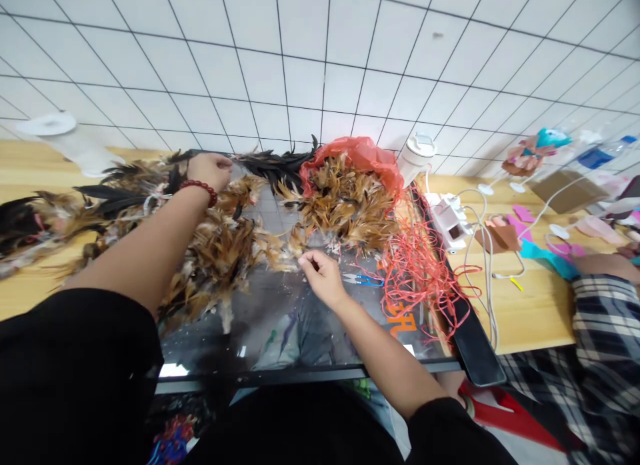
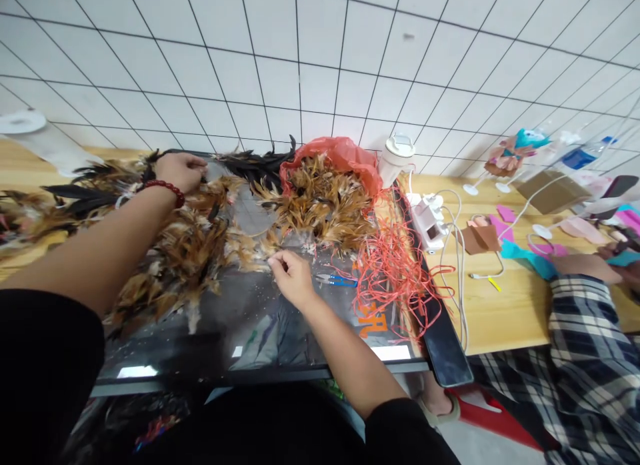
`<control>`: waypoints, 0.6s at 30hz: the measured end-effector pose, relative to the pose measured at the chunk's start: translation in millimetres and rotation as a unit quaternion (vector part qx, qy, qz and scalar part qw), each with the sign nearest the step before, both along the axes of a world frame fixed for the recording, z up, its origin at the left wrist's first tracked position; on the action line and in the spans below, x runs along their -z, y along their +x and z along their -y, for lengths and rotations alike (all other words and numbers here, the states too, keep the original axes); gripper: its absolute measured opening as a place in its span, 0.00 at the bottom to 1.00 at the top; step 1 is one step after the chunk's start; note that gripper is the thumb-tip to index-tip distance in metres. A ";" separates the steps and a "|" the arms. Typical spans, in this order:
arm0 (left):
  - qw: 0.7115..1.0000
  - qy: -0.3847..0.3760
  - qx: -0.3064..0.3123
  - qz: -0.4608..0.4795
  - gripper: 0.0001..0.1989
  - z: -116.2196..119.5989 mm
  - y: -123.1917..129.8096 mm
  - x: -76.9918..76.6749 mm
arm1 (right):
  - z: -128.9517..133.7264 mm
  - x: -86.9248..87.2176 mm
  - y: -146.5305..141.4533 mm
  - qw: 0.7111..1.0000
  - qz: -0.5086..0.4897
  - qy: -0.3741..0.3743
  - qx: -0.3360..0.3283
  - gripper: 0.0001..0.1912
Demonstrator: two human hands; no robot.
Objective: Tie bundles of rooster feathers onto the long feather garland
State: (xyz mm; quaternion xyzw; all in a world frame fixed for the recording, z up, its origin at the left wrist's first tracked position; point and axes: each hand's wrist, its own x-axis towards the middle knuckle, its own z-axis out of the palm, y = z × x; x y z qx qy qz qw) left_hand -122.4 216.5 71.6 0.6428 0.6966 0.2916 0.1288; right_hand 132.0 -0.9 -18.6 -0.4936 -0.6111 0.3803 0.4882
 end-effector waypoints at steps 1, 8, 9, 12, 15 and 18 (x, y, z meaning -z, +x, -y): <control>0.999 -0.019 -0.001 -0.043 0.17 -4.6 -7.9 -2.3 | -0.3 -0.3 -0.4 1.000 0.003 0.003 -0.002 0.14; 0.950 -0.150 0.183 -0.202 0.30 -20.3 10.7 14.8 | -1.6 -2.3 0.2 1.000 0.015 0.011 -0.006 0.13; 0.936 -0.168 0.205 -0.231 0.26 -21.1 13.5 16.7 | -1.7 -2.4 0.2 1.000 0.019 0.011 -0.007 0.13; 0.929 -0.152 0.199 -0.271 0.20 -17.9 13.2 8.3 | -2.2 -2.3 0.1 1.000 0.027 0.012 -0.010 0.12; 0.970 -0.048 0.108 -0.211 0.21 0.1 8.0 -21.0 | -2.5 -2.3 -0.4 0.999 0.029 0.009 -0.010 0.12; 0.991 0.051 0.064 -0.104 0.21 40.1 11.6 -52.8 | -2.6 -2.1 -0.6 1.000 0.027 0.009 -0.012 0.12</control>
